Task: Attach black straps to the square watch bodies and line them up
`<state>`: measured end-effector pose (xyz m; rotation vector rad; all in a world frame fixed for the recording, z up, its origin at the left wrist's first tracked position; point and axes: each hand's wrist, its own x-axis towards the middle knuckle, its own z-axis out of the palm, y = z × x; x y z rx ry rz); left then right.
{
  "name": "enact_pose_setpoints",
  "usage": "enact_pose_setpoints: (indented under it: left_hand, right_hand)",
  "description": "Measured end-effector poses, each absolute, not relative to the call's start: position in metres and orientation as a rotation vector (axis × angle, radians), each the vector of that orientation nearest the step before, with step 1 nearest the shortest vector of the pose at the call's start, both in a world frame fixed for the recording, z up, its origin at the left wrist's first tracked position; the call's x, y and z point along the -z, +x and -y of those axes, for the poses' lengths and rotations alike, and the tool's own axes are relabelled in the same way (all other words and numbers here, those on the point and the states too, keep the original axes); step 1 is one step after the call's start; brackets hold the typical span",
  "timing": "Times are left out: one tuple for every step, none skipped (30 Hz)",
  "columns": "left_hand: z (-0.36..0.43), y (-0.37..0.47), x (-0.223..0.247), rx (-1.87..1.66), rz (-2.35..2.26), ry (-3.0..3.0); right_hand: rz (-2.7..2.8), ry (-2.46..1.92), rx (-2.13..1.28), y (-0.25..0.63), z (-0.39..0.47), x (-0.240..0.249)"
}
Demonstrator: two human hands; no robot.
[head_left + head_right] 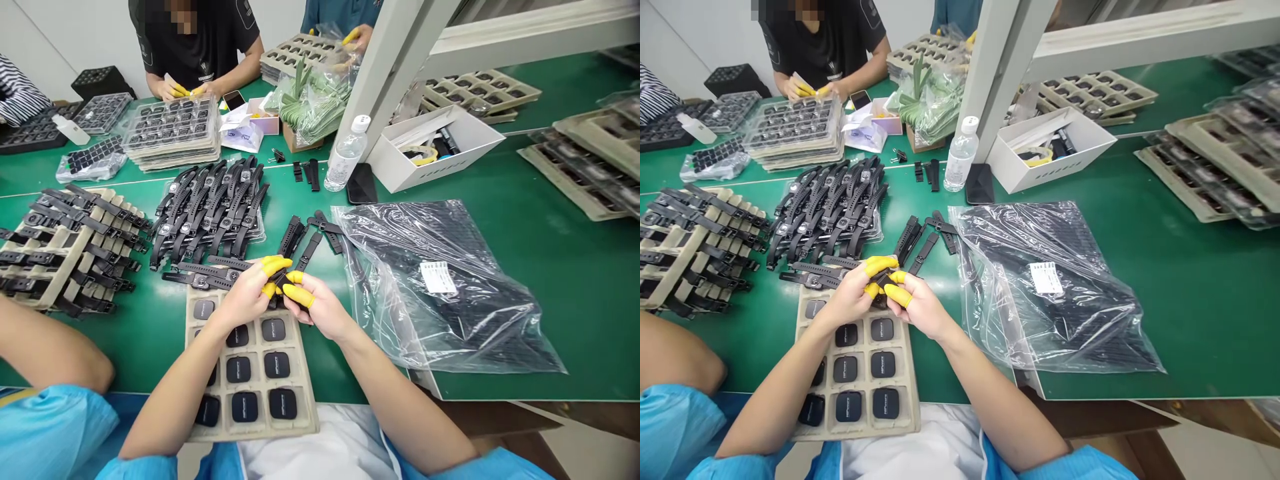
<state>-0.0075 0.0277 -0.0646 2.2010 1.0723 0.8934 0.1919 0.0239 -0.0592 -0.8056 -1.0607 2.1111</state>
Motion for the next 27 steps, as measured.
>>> enact_pose_setpoints:
  left_hand:
    - [-0.027,-0.008,0.064,-0.898,-1.075,2.201]
    - [-0.027,-0.007,0.063,-0.903,-1.082,2.199]
    - [-0.026,-0.007,0.062,-0.911,-1.091,2.197]
    - [-0.026,-0.007,0.062,-0.918,-1.101,2.193]
    - [-0.025,-0.006,0.061,-0.927,-1.109,2.189]
    - [-0.025,-0.005,0.061,-0.937,-1.114,2.187]
    - [-0.025,-0.005,0.061,-0.949,-1.115,2.188]
    - [-0.025,-0.004,0.061,-0.959,-1.113,2.195]
    - [-0.024,-0.003,0.061,-0.966,-1.111,2.209]
    - [-0.024,-0.003,0.061,-0.968,-1.114,2.227]
    - [-0.024,-0.002,0.061,-0.964,-1.124,2.25]
    - [-0.024,-0.002,0.061,-0.956,-1.14,2.276]
    - [-0.024,-0.002,0.06,-0.945,-1.157,2.305]
    - [-0.024,-0.003,0.059,-0.932,-1.169,2.331]
    - [-0.024,-0.004,0.058,-0.92,-1.168,2.351]
    - [-0.023,-0.005,0.056,-0.905,-1.155,2.36]
    - [-0.023,-0.006,0.054,-0.889,-1.135,2.36]
    - [-0.023,-0.006,0.053,-0.877,-1.116,2.355]
    - [-0.022,-0.007,0.052,-0.869,-1.109,2.351]
    - [-0.022,-0.007,0.051,-0.866,-1.114,2.355]
    - [-0.021,-0.007,0.051,-0.863,-1.13,2.37]
    - [-0.021,-0.006,0.051,-0.858,-1.153,2.397]
    - [-0.02,-0.006,0.051,-0.846,-1.176,2.431]
    - [-0.02,-0.005,0.052,-0.824,-1.199,2.466]
    - [-0.02,-0.004,0.053,-0.79,-1.221,2.496]
    - [-0.019,-0.004,0.053,-0.758,-1.238,2.519]
    - [-0.019,-0.004,0.054,-0.735,-1.249,2.527]
  right_hand:
    - [1.055,-0.811,-2.115,0.192,-0.024,0.059]
    - [1.046,-0.814,-2.119,0.192,-0.025,0.059]
    - [1.035,-0.816,-2.123,0.192,-0.024,0.058]
    - [1.02,-0.816,-2.125,0.191,-0.024,0.058]
    - [1.001,-0.814,-2.127,0.19,-0.024,0.058]
    - [0.979,-0.811,-2.13,0.189,-0.024,0.058]
    - [0.956,-0.807,-2.136,0.189,-0.023,0.058]
    - [0.931,-0.801,-2.145,0.188,-0.023,0.058]
    - [0.901,-0.794,-2.157,0.188,-0.023,0.057]
    - [0.867,-0.785,-2.169,0.188,-0.023,0.057]
    - [0.831,-0.777,-2.178,0.188,-0.023,0.057]
    - [0.796,-0.772,-2.182,0.188,-0.023,0.057]
    - [0.767,-0.771,-2.18,0.188,-0.024,0.057]
    - [0.746,-0.775,-2.174,0.188,-0.024,0.056]
    - [0.733,-0.782,-2.167,0.188,-0.025,0.056]
    - [0.726,-0.793,-2.16,0.188,-0.025,0.056]
    - [0.723,-0.805,-2.156,0.189,-0.025,0.055]
    - [0.721,-0.817,-2.156,0.189,-0.026,0.055]
    - [0.719,-0.828,-2.157,0.189,-0.026,0.054]
    - [0.717,-0.841,-2.16,0.19,-0.026,0.053]
    - [0.716,-0.855,-2.165,0.19,-0.026,0.053]
    - [0.717,-0.87,-2.171,0.19,-0.026,0.052]
    - [0.72,-0.887,-2.176,0.19,-0.026,0.051]
    - [0.723,-0.905,-2.178,0.19,-0.026,0.051]
    - [0.728,-0.918,-2.179,0.19,-0.026,0.051]
    - [0.736,-0.926,-2.177,0.19,-0.026,0.051]
    - [0.745,-0.928,-2.174,0.19,-0.025,0.052]
